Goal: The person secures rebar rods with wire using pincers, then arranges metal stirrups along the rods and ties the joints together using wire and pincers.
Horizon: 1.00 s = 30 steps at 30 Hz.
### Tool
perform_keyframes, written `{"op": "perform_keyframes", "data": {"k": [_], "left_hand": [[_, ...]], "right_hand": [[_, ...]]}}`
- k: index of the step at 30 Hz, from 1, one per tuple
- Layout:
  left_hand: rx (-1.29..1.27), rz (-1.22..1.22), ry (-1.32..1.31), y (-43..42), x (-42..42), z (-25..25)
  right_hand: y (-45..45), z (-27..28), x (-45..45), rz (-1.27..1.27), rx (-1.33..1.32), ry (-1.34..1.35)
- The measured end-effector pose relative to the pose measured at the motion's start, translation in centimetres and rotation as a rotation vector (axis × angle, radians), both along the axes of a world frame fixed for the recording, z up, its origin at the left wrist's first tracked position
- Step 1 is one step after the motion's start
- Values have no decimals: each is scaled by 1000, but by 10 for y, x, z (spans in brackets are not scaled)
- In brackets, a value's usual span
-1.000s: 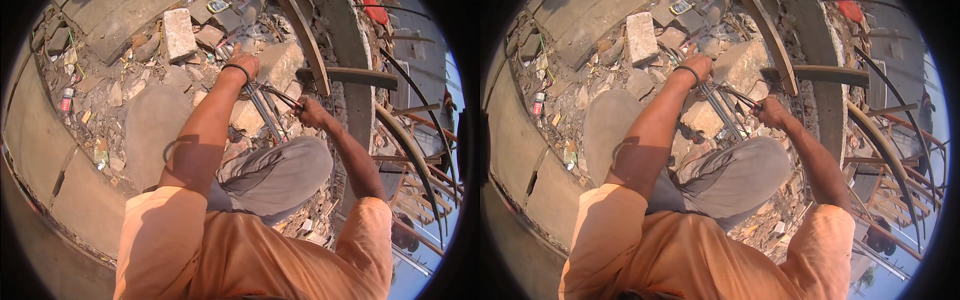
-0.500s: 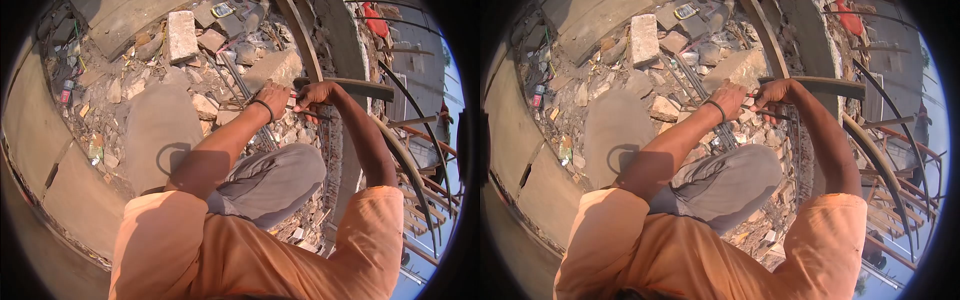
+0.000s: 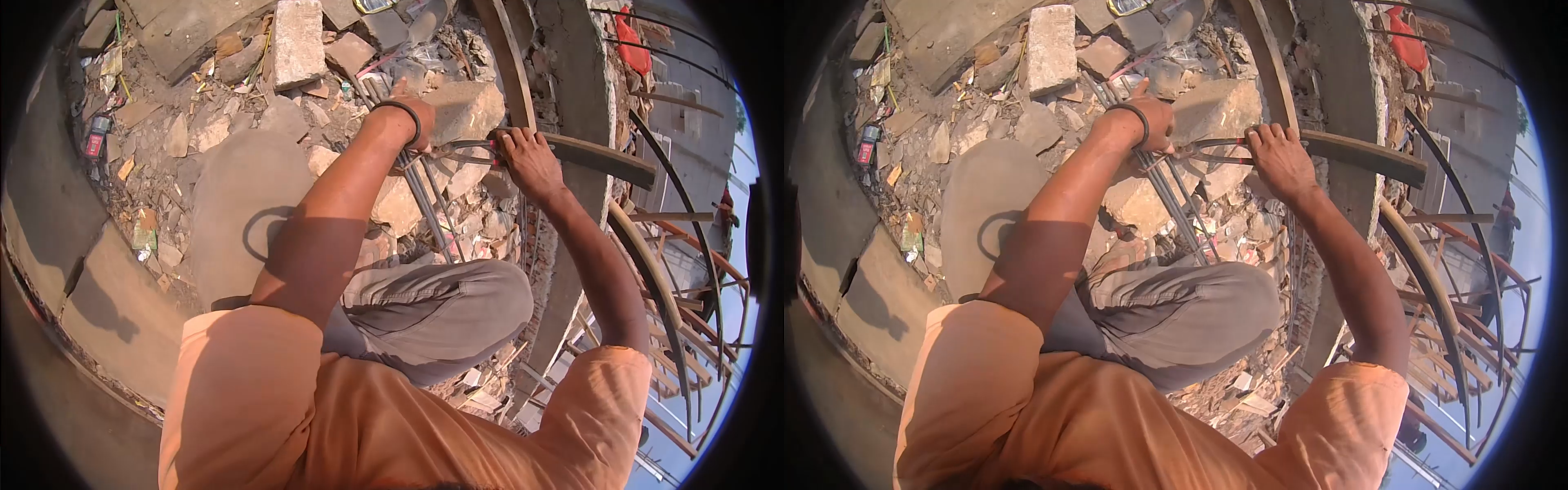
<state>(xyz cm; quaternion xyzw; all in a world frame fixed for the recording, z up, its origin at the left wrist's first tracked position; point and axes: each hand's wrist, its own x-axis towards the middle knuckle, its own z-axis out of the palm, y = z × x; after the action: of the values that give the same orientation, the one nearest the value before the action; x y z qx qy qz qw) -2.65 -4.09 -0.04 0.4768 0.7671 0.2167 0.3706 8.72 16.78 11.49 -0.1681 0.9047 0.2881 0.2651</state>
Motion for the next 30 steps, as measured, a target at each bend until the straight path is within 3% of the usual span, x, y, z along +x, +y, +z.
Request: {"op": "perform_keyframes", "data": {"k": [3,6,9,13,16,20,21,25,27,30], "left_hand": [[93,35,-138,3,-1,-15],[182,50,-111,3,-4,-29],[122,57,2,6,-4,-25],[186,109,-69,10,-3,-37],[240,130,-17,9,-2,-42],[266,126,-10,9,2,-44],[266,106,3,9,1,-41],[193,35,-14,8,-2,-34],[248,29,-98,14,10,-26],[567,155,25,34,75,-7]], "right_hand": [[1,1,-3,-40,-105,-29],[-8,4,-3,-433,-133,-262],[2,-3,7,-600,-331,-390],[-17,21,-30,-1435,-456,-826],[-18,20,-29,-1437,-431,-811],[-29,11,18,-1337,-441,-552],[-26,5,22,-1296,-499,-590],[-13,8,8,-1632,-731,-854],[-4,5,-7,-1655,-656,-969],[1,-1,-28,-1640,-562,-1069]]}}
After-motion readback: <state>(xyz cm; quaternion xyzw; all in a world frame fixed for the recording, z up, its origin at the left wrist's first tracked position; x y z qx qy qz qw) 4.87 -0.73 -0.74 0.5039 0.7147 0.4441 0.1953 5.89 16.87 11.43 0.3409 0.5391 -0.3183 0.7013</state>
